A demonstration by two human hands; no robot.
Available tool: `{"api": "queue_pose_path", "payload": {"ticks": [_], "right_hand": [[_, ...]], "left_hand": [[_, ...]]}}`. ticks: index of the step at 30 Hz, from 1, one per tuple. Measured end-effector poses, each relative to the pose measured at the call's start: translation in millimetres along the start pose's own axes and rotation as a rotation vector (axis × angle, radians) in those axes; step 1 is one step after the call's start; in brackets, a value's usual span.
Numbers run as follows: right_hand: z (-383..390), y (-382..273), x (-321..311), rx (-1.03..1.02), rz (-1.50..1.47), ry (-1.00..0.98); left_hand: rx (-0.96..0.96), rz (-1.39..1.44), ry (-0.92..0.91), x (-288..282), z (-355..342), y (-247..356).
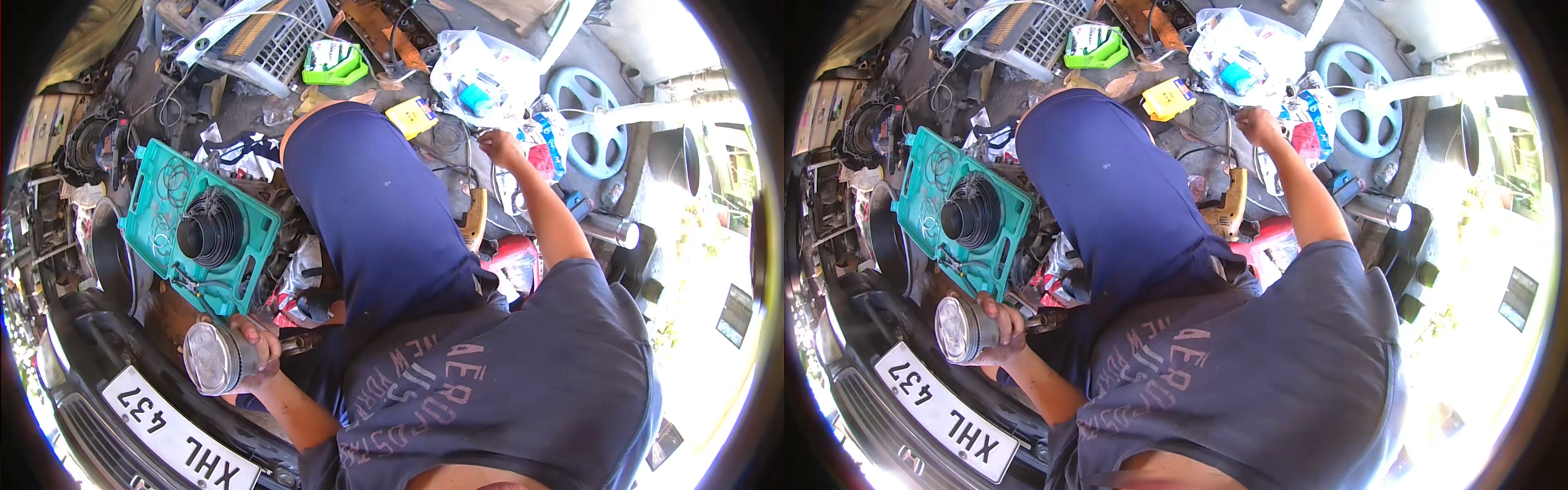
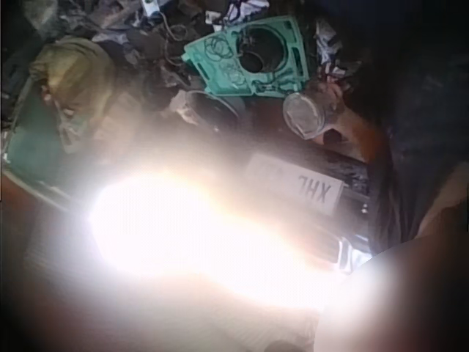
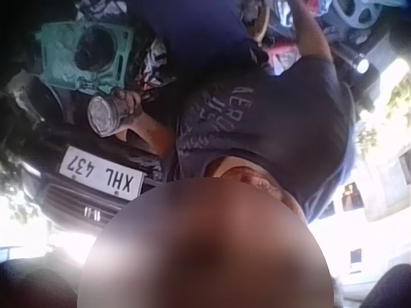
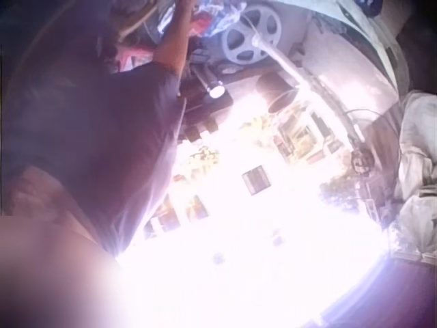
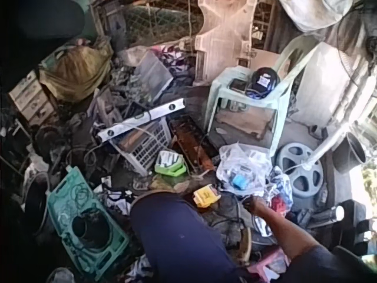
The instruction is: Manually installing piston rings onto an engine piston.
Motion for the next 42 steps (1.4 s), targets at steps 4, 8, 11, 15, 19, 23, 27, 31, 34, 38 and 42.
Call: {"api": "queue_pose_path", "payload": {"ticks": [4,8,11,15,19,23,27,31,34,38,42], "right_hand": [[-7,-4,37,-0.008,0.075,0.032],[-31,-9,54,0.028,0.119,0.028],[-42,-14,62,0.009,0.175,-0.045],[-44,-12,71,0.008,0.212,-0.126],[-41,-12,73,-0.120,0.211,-0.047],[-43,-10,77,-0.167,0.170,-0.026],[-42,-10,81,-0.190,0.124,-0.062],[-31,-21,69,-0.242,0.119,-0.025],[-28,-22,63,-0.256,0.083,0.033],[-19,-25,58,-0.216,0.041,0.077],[10,-59,23,-0.239,-0.073,0.175]], "left_hand": [[-0.029,-0.069,0.049,3,-5,-6],[0.008,-0.243,-0.008,17,-16,-11],[0.024,-0.288,0.035,15,-15,-11],[0.023,-0.330,0.092,8,-11,-12],[-0.003,-0.298,0.132,8,-13,-14],[-0.012,-0.286,0.109,9,-14,-16],[-0.036,-0.290,0.107,11,-17,-17],[-0.042,-0.271,0.081,8,-16,-18],[-0.034,-0.268,0.091,6,-13,-18],[-0.044,-0.244,0.057,7,-11,-17],[-0.022,-0.274,0.073,3,-9,-13]]}}
Point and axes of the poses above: each hand's wrist, its own z-axis away from the middle knuckle, its own x-axis out of the palm, y = z × x, the point moved 8 cm from there along -z, towards the middle knuckle, and after that the axes turned 3 degrees about -z, right-handed, at the moved point
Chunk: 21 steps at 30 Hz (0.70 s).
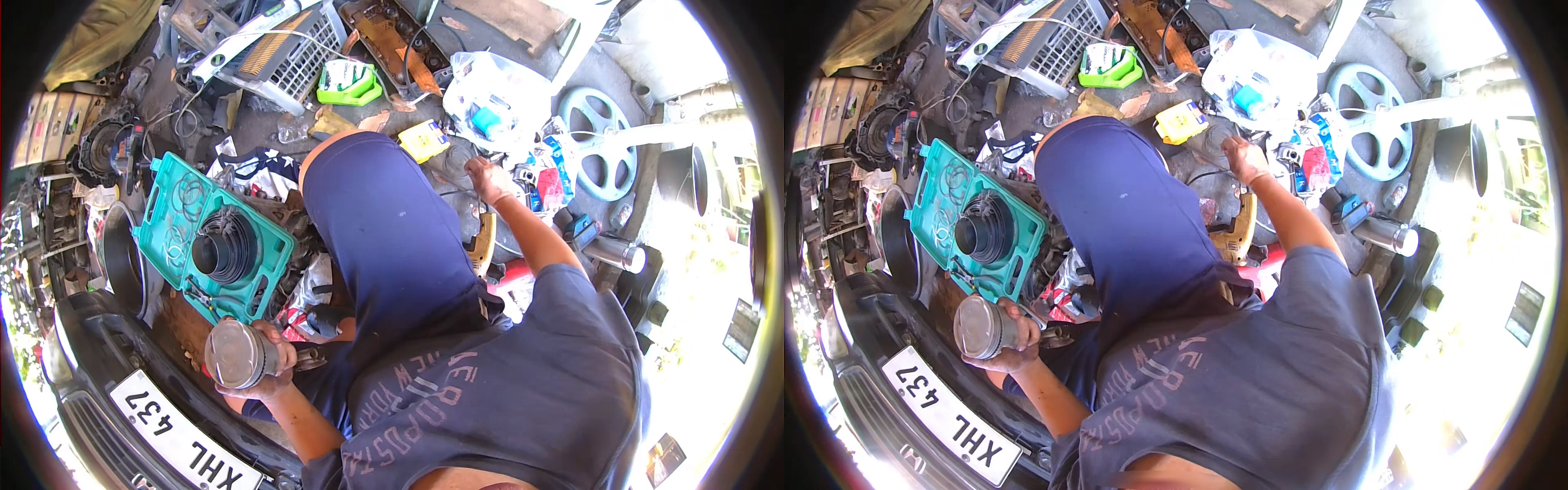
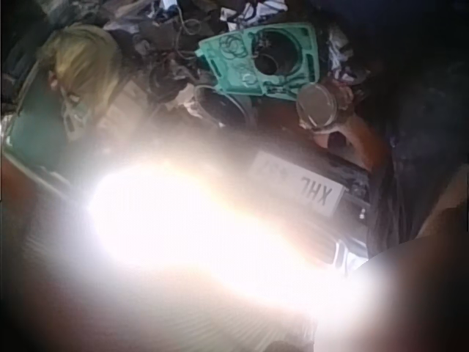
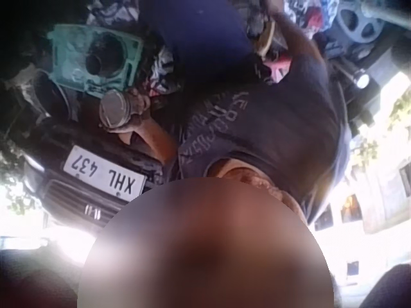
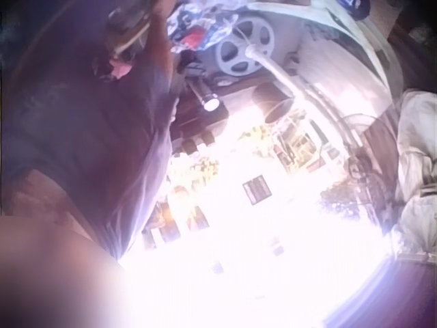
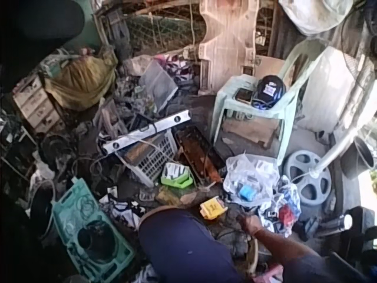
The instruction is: Manually installing piston rings onto an engine piston.
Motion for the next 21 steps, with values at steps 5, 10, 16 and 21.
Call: {"api": "queue_pose_path", "payload": {"ticks": [5,10,16,21], "right_hand": [[8,-23,-51,0.032,-0.077,0.298],[3,-65,-140,0.315,-1.312,0.457],[-8,-152,-249,-0.072,-1.571,0.484],[-15,-193,-269,-0.202,-1.579,0.442]], "left_hand": [[0.012,0.011,-0.022,4,-6,-2],[0.000,0.086,-0.068,4,-11,-4],[0.012,0.071,-0.125,10,-16,0],[0.017,0.067,-0.147,19,-21,5]]}}
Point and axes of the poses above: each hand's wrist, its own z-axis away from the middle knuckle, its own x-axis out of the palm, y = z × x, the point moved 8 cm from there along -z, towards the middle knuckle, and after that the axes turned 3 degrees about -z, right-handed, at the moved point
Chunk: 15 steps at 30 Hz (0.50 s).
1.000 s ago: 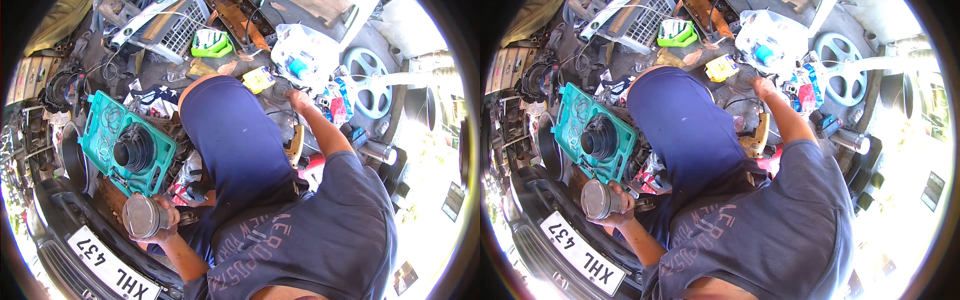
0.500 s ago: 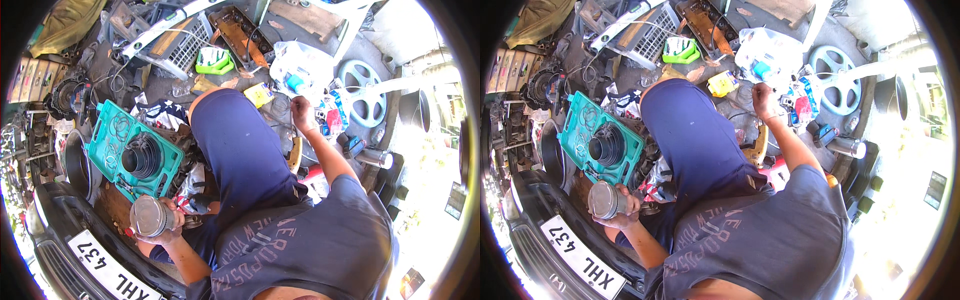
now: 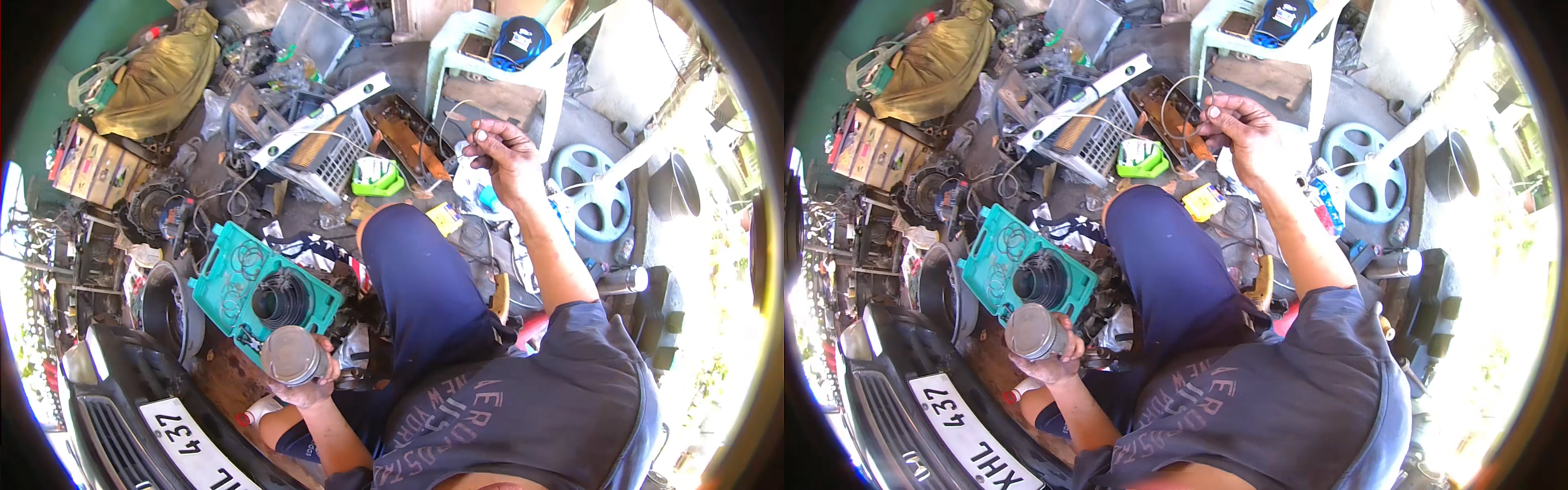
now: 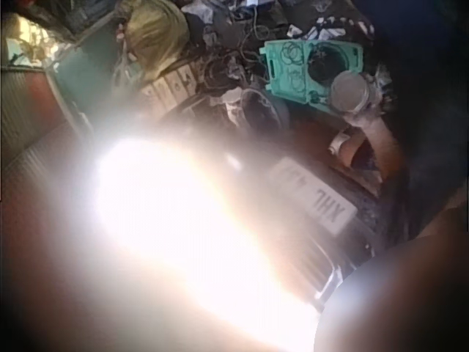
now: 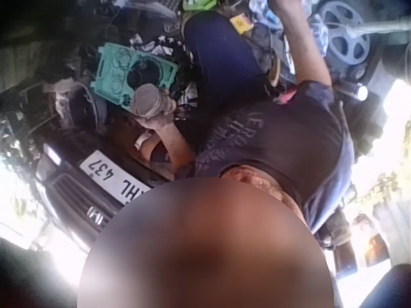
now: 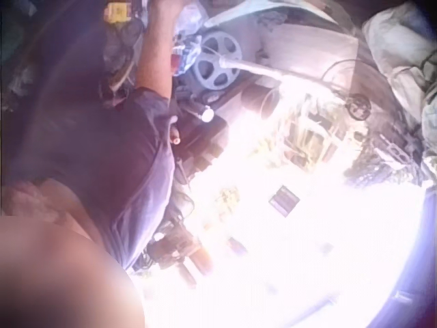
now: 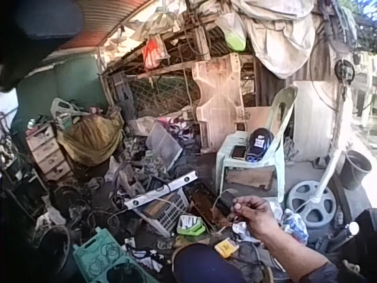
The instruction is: Manually installing piston rings onto an engine piston.
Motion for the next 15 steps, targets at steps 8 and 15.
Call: {"api": "queue_pose_path", "payload": {"ticks": [8,15], "right_hand": [[1,11,42,-0.011,0.100,-0.049],[6,8,81,-0.022,0.347,-0.068]], "left_hand": [[-0.010,0.063,0.064,15,-8,5],[-0.079,0.025,0.059,24,-15,-3]]}}
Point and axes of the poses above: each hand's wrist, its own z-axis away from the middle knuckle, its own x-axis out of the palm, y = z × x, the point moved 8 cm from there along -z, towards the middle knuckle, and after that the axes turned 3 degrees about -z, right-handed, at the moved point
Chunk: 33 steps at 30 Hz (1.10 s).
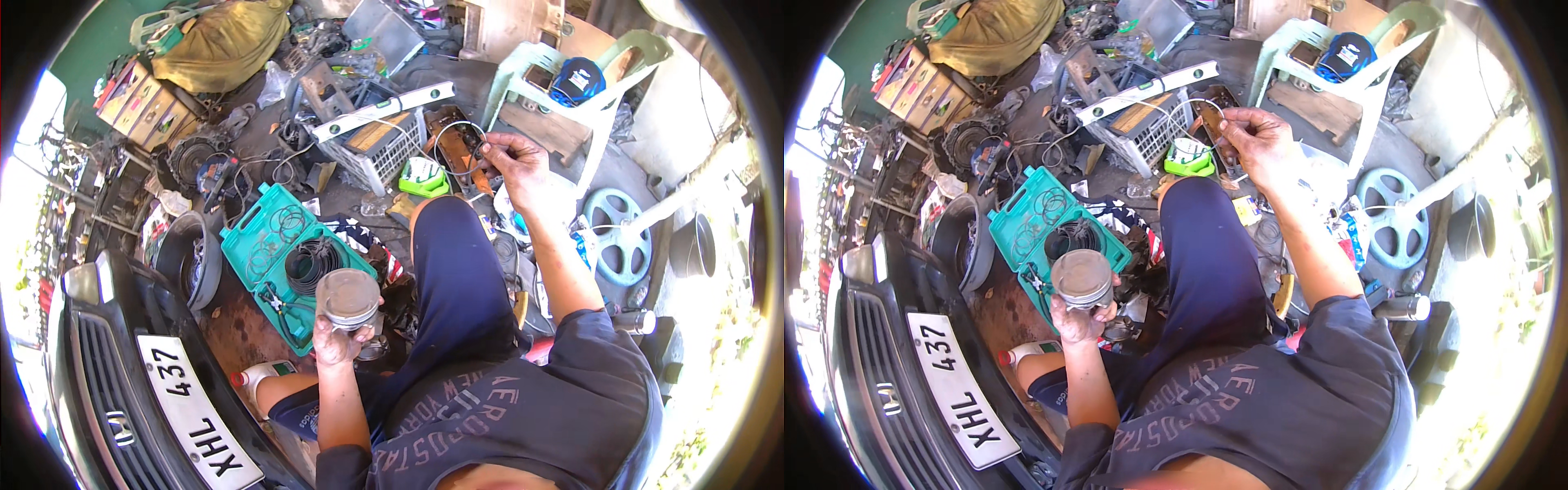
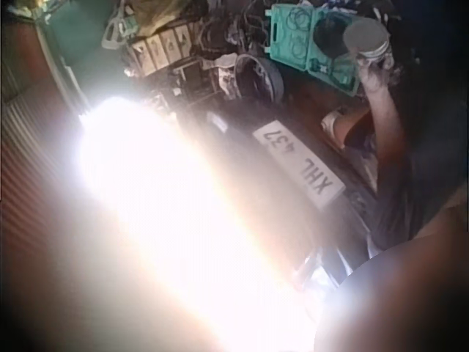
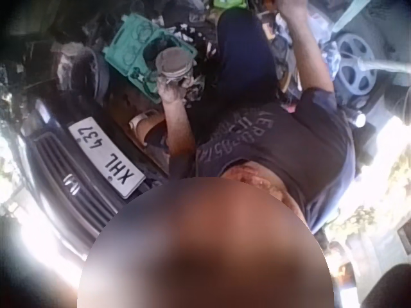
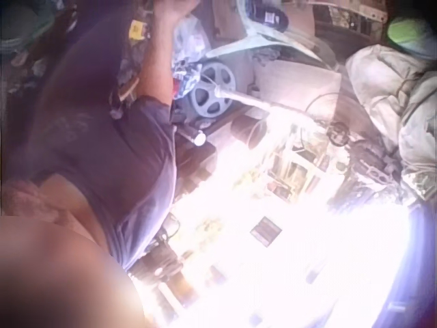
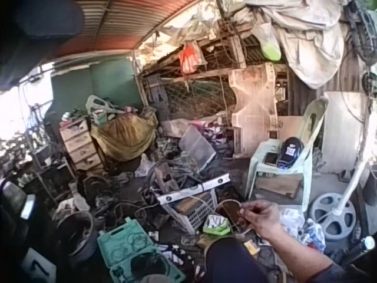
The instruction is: Manually installing piston rings onto an engine piston.
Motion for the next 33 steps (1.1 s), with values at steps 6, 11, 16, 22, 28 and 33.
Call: {"api": "queue_pose_path", "payload": {"ticks": [6,11,16,22,28,33], "right_hand": [[-4,-6,25,-0.074,0.113,-0.090],[-10,1,32,-0.075,0.151,-0.115],[-9,3,33,-0.025,0.195,-0.114],[41,-53,48,-0.625,0.680,-0.252],[118,-9,49,-0.848,0.933,-0.624],[119,2,44,-0.727,0.889,-0.665]], "left_hand": [[-0.013,-0.007,0.013,4,-4,-2],[-0.018,-0.002,0.008,7,-4,-1],[-0.019,-0.011,0.004,7,-3,-3],[-0.014,-0.154,0.088,-2,0,-5],[-0.035,-0.172,0.121,-12,4,-9],[-0.057,-0.169,0.144,-17,7,-18]]}}
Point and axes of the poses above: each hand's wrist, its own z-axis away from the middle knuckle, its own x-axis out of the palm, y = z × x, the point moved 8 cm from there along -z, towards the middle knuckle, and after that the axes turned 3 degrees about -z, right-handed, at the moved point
